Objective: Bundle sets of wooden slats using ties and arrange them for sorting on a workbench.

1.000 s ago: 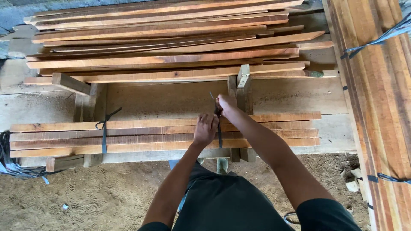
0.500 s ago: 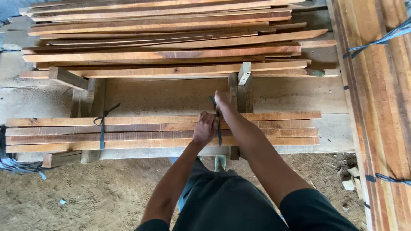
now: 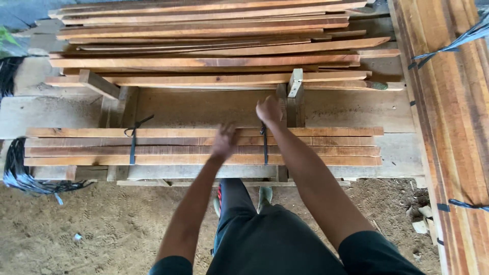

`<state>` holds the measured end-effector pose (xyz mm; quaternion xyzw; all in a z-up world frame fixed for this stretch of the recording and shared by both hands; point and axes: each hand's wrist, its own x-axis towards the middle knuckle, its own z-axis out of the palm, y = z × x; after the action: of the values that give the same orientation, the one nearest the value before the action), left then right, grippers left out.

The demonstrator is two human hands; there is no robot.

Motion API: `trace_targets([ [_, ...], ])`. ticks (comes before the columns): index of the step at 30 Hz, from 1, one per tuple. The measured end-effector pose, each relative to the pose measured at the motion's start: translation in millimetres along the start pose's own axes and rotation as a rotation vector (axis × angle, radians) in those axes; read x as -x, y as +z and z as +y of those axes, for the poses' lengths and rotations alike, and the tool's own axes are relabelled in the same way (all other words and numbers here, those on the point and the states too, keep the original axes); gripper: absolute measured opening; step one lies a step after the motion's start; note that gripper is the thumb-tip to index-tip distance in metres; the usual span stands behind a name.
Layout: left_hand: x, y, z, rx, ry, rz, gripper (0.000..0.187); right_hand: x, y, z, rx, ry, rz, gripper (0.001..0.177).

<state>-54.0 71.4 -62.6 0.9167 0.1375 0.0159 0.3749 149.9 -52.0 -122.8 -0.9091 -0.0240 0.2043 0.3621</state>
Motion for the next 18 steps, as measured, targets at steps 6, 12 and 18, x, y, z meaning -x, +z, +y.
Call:
trace_targets([
  [6,-6.1,-28.6,-59.4,-0.518,0.324,0.562,0.025,103.7,-24.3,-43.0,0.339,-0.202,0.027,0.052],
  [12,-6.8,-31.7,-52.0,-0.558,0.079,0.27,0.049,90.8,-1.1,-23.6,0.567,-0.74,0.607,0.031],
  [18,18.5,-60.9,-38.6,-0.519,0.346,0.389,0.031,85.8,16.8,-5.0,0.558,-0.923,0.866,0.016],
])
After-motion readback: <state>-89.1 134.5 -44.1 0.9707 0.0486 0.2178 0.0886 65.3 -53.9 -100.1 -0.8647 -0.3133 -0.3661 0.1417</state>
